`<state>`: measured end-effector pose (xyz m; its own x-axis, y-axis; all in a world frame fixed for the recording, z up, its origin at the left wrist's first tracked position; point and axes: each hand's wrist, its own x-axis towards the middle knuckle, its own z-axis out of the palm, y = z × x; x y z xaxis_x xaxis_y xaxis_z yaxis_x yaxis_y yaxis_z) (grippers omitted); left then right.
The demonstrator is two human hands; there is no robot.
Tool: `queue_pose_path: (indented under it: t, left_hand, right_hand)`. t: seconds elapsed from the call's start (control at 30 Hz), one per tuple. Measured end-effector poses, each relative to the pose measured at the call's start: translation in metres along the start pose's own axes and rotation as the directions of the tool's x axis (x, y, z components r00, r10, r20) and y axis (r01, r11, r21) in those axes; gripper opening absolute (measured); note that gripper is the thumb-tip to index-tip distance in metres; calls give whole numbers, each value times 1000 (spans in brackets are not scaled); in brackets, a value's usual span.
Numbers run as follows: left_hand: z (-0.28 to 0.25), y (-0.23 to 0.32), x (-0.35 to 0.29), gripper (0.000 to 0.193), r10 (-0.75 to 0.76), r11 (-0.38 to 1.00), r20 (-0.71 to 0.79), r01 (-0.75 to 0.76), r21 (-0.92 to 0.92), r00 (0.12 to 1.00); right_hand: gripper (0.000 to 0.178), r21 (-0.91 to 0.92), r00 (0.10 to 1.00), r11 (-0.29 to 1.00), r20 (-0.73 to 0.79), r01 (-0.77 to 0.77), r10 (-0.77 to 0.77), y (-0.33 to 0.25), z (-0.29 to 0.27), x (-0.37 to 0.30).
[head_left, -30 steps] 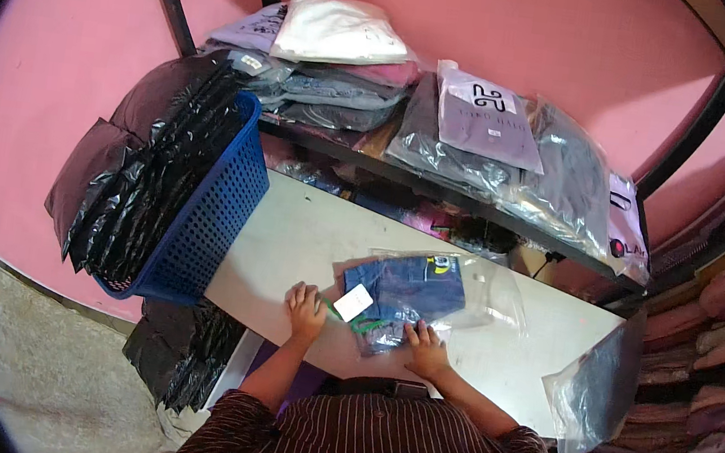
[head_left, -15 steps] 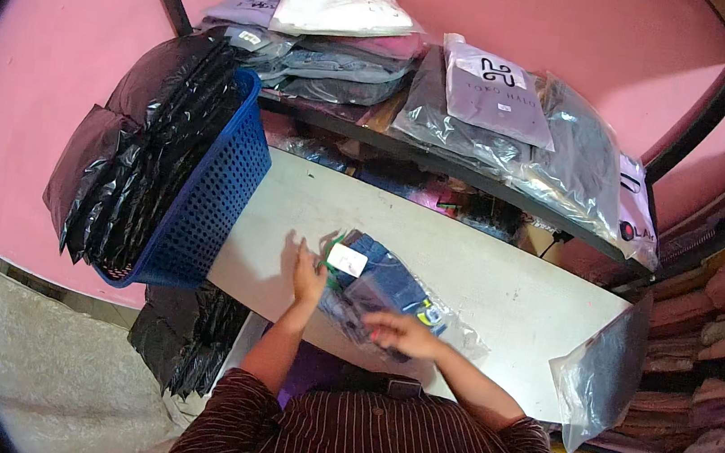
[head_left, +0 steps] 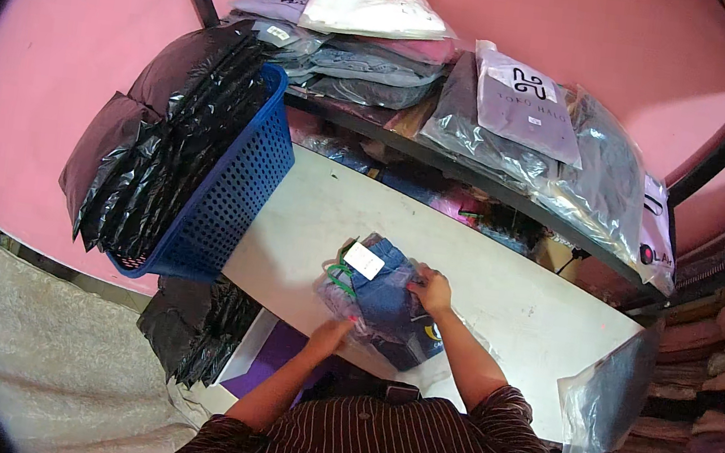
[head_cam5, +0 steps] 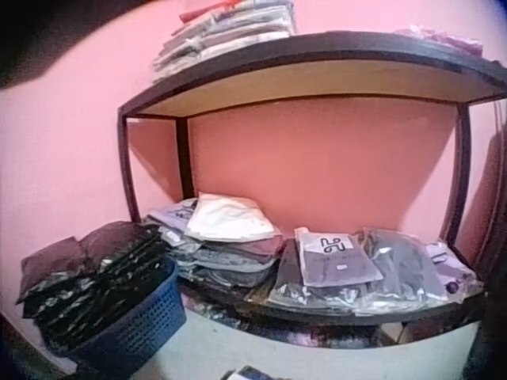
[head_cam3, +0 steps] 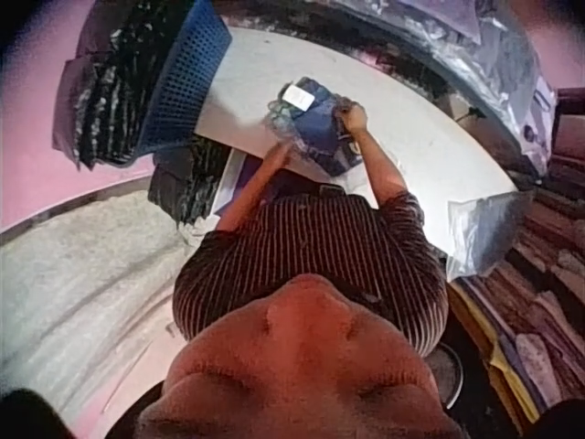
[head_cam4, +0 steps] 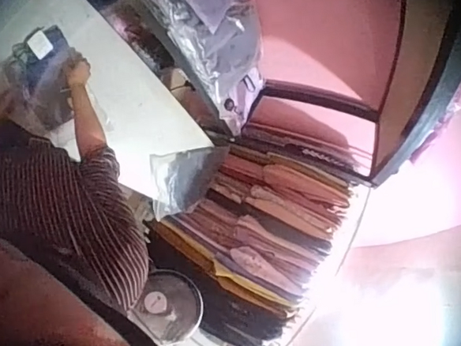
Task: Packing items into black shipping bags and stacking them in a basket.
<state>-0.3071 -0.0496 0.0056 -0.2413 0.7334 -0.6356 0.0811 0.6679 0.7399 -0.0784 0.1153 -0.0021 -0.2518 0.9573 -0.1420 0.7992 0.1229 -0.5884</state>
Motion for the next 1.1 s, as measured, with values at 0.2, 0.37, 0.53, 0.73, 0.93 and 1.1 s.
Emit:
queue_pose_path:
  t: [0.2,0.37,0.53,0.73,0.93,1.1]
  left_hand:
    - [19,7,-8,33,13,946,353,102,-307,935]
    - [20,37,13,51,9,882,440,200,-426,898]
    - [35,70,12,105,457,827,442,-187,-530,772]
    - [23,134,-19,92,793,537,95,-619,-573,601]
    - [-8,175,-79,36,915,402,146,-841,-361,375]
    - [-25,168,-80,28,815,578,158,-797,-175,557]
  right_hand:
    - [27,267,971,946,-202,182,-130,-1,-16,-2]
    - [17,640,970,733,-210,230,-122,-26,-72,-15]
    - [18,455,908,808,-358,374,-218,-80,-162,-52]
    - [20,282,702,679,-524,678,-483,-117,-221,-129]
    - [29,635,851,568,-349,523,-393,-84,-186,-136]
    - [29,766,899,485,-287,422,-330,-89,-173,-138]
